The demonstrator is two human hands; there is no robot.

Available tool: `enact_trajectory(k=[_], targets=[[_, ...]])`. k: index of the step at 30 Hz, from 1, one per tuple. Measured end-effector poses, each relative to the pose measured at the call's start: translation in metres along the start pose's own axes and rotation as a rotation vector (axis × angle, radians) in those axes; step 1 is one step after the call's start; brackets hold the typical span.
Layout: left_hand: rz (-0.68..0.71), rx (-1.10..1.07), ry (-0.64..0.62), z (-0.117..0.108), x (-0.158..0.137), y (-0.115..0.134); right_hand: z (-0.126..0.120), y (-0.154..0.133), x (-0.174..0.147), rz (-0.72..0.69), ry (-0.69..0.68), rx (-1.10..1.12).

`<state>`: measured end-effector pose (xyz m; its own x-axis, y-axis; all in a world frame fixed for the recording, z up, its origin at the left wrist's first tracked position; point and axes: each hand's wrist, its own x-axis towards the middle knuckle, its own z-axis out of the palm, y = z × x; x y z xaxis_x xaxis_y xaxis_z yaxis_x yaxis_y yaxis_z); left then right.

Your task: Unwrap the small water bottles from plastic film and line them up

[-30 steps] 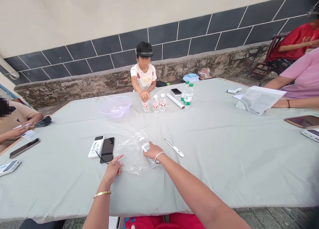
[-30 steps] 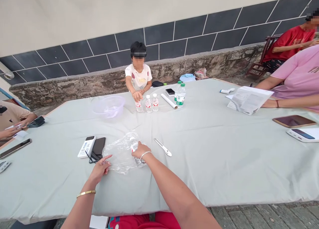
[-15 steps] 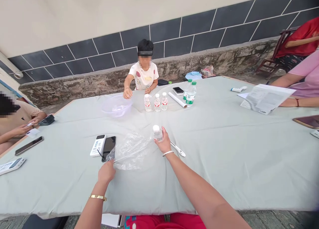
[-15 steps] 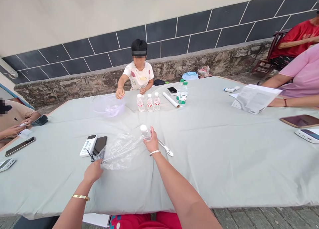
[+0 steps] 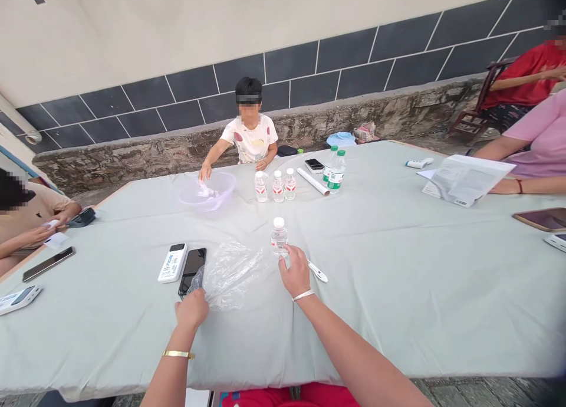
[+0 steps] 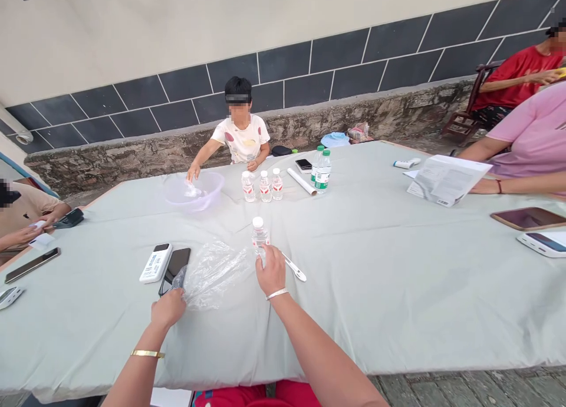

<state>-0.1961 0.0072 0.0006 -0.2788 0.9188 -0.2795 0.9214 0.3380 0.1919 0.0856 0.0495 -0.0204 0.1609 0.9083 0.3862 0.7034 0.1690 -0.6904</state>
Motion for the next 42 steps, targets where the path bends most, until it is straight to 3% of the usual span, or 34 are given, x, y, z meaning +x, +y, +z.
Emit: enact_trajectory(k=[3,5,7,10,12,14,16,18,19,21,23,25,27,29,32,34,36,39,42], targets=[[0.106,0.202,-0.021,-0.012,-0.004,0.003,0.005,-0.022,-0.023,-0.346,-0.349,0.009],[0.125,0.251,0.013,-0.023,-0.005,0.004,0.015,-0.037,-0.028,-0.47,-0.58,-0.016],[0.123,0.286,0.048,-0.032,-0.008,0.005,0.026,-0.048,-0.026,-0.458,-0.687,-0.06],[0.137,0.291,0.106,-0.039,-0.022,0.011,0.037,-0.057,-0.022,-0.386,-0.732,-0.093],[0.214,0.241,0.163,-0.04,-0.038,0.019,0.039,-0.06,-0.021,-0.39,-0.751,-0.067],[0.375,0.067,0.137,-0.041,-0.057,0.03,0.039,-0.063,-0.022,-0.418,-0.767,-0.01],[0.57,-0.245,-0.018,-0.045,-0.072,0.039,0.04,-0.065,-0.025,-0.445,-0.774,0.063],[0.668,-0.606,-0.177,-0.049,-0.079,0.044,0.04,-0.065,-0.027,-0.454,-0.792,0.138],[0.641,-0.787,-0.21,-0.051,-0.079,0.044,0.04,-0.064,-0.028,-0.434,-0.803,0.165],[0.442,-1.16,-0.176,-0.05,-0.071,0.042,0.038,-0.06,-0.032,-0.336,-0.837,0.193],[0.156,-1.524,-0.069,-0.044,-0.056,0.041,0.033,-0.058,-0.038,-0.213,-0.85,0.161],[-0.06,-1.765,0.072,-0.032,-0.041,0.043,0.024,-0.06,-0.045,-0.187,-0.852,0.063],[-0.123,-1.746,0.229,-0.018,-0.031,0.048,0.012,-0.066,-0.05,-0.284,-0.857,-0.063],[-0.008,-1.495,0.315,-0.004,-0.028,0.054,-0.002,-0.073,-0.049,-0.399,-0.838,-0.114],[0.252,-1.149,0.181,0.01,-0.037,0.062,-0.018,-0.077,-0.037,-0.355,-0.626,0.046],[0.324,-1.204,-0.018,0.013,-0.045,0.069,-0.022,-0.075,-0.028,-0.212,-0.42,0.208],[0.321,-1.411,-0.166,0.012,-0.051,0.078,-0.019,-0.071,-0.024,-0.102,-0.289,0.321],[0.281,-1.623,-0.146,0.009,-0.052,0.093,-0.01,-0.067,-0.034,-0.084,-0.304,0.435],[0.214,-1.661,-0.128,0.011,-0.05,0.102,-0.007,-0.067,-0.048,-0.122,-0.404,0.507]])
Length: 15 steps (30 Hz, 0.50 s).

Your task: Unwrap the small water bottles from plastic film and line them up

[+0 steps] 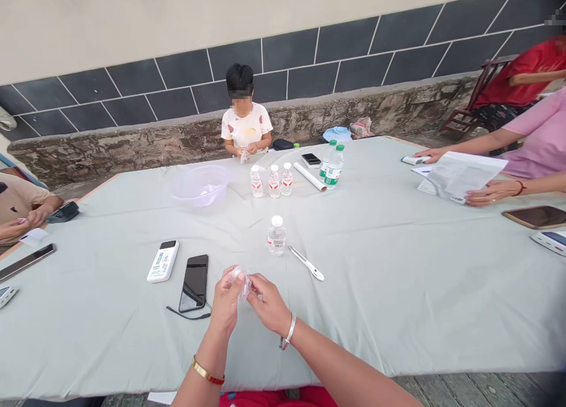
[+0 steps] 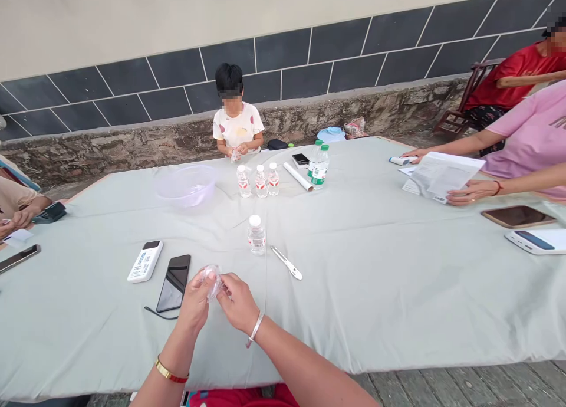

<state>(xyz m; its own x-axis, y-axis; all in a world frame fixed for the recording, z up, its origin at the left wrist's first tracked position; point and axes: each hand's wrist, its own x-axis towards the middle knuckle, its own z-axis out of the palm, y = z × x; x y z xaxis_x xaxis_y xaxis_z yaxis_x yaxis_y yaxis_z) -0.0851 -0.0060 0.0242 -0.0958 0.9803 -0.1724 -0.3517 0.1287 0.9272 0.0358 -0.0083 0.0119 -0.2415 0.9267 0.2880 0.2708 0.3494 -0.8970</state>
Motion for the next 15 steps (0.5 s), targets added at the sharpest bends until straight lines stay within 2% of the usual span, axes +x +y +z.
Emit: enact_trajectory(k=[3,5,7,10,12,15], targets=[[-0.033,-0.052,-0.021,0.0,0.003,-0.004,-0.01,0.003,-0.006,0.063,-0.048,0.039],[0.004,-0.072,0.025,-0.003,0.005,-0.005,-0.026,0.011,-0.003,0.152,-0.021,0.029],[0.033,-0.079,0.094,-0.007,0.008,-0.004,-0.044,0.026,0.003,0.258,0.087,-0.052],[0.034,-0.062,0.125,-0.011,0.01,-0.003,-0.064,0.054,0.02,0.406,0.301,-0.206],[0.021,-0.03,0.124,-0.013,0.009,-0.005,-0.067,0.072,0.033,0.446,0.362,-0.255],[-0.02,0.021,0.122,-0.018,0.008,-0.013,-0.058,0.093,0.052,0.421,0.378,-0.287]])
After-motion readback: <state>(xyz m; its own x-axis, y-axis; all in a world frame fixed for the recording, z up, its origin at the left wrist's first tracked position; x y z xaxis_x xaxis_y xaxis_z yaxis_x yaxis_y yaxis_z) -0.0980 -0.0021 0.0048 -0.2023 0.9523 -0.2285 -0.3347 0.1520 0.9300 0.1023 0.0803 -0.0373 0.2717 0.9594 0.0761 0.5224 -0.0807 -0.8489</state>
